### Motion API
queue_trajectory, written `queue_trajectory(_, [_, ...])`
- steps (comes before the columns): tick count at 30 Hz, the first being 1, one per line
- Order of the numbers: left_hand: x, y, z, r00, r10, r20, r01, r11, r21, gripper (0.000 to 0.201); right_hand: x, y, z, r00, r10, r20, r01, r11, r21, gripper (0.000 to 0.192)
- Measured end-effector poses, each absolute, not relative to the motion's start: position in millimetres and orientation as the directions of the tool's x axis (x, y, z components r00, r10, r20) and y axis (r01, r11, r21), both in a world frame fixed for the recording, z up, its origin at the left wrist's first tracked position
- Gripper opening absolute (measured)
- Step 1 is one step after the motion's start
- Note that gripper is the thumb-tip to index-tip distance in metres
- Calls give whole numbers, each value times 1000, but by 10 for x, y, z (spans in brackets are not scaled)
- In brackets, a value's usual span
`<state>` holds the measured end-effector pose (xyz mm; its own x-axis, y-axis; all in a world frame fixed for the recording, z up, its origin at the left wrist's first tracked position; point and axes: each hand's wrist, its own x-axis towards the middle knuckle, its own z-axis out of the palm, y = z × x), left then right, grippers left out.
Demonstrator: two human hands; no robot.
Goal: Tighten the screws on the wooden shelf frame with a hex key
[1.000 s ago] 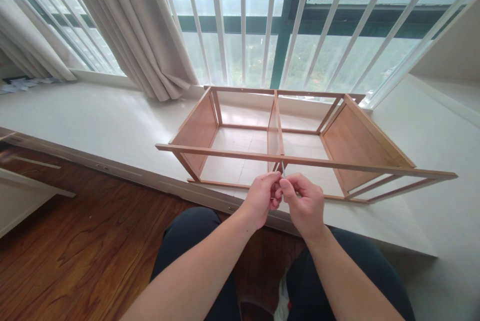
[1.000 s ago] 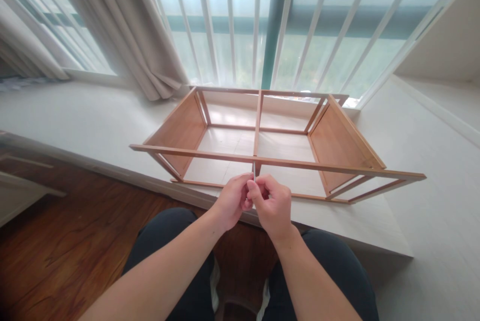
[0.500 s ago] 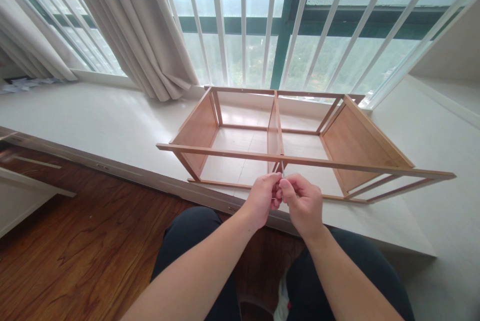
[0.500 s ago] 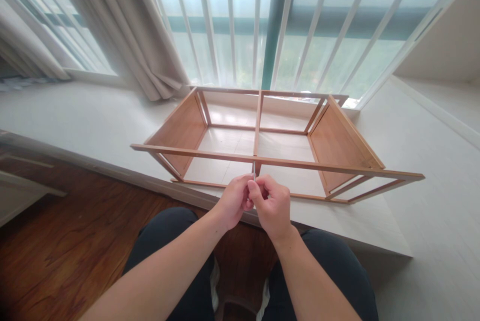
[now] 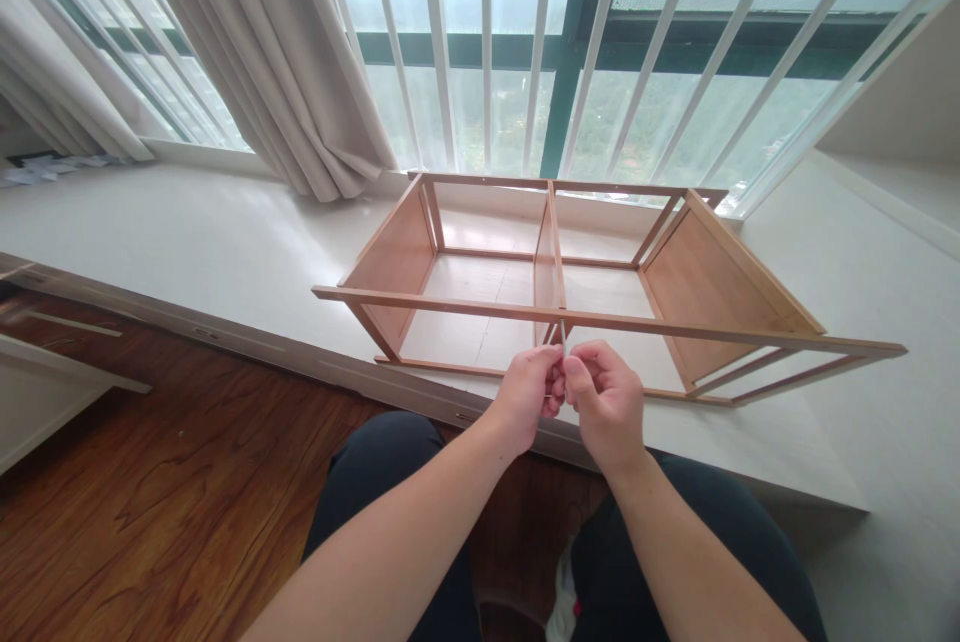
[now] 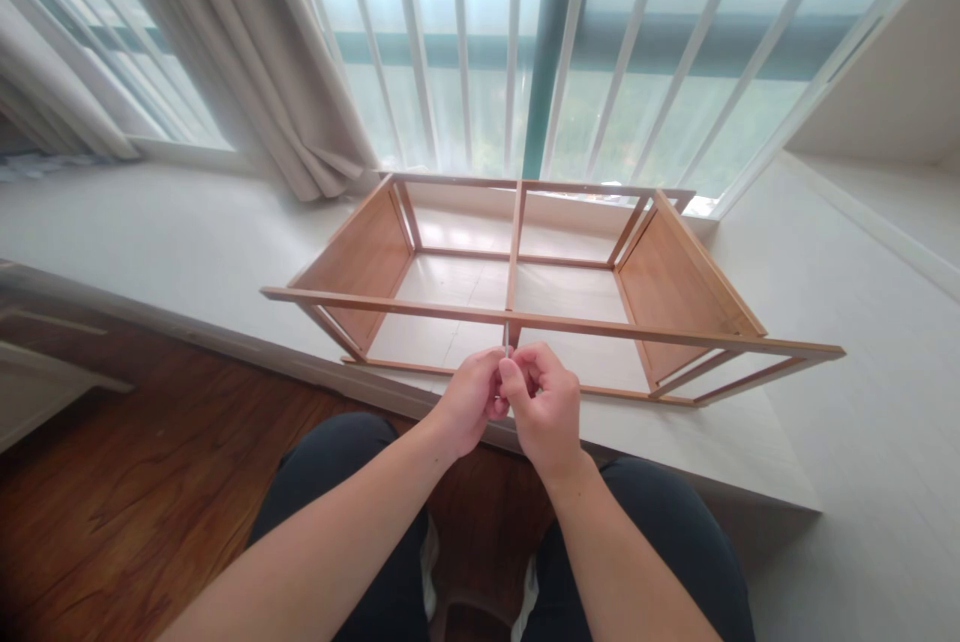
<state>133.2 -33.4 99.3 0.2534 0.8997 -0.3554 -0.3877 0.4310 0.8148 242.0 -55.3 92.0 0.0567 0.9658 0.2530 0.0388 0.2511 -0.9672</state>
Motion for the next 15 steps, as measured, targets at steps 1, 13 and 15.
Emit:
queue_trajectory(1, [1336, -336, 992, 251, 901, -355, -387, 429, 816, 31, 2421, -552, 924, 57, 965, 255, 42, 253, -967, 30])
queue_trajectory(13, [1291, -299, 1007, 218, 928, -301, -449, 369, 814, 32, 2449, -548, 976, 59, 940, 336, 123, 328, -937, 31])
queue_trajectory(15, [1274, -291, 1025, 203, 938, -282, -476, 346, 808, 33, 2454, -546, 966, 58, 938, 342, 134, 332, -934, 31])
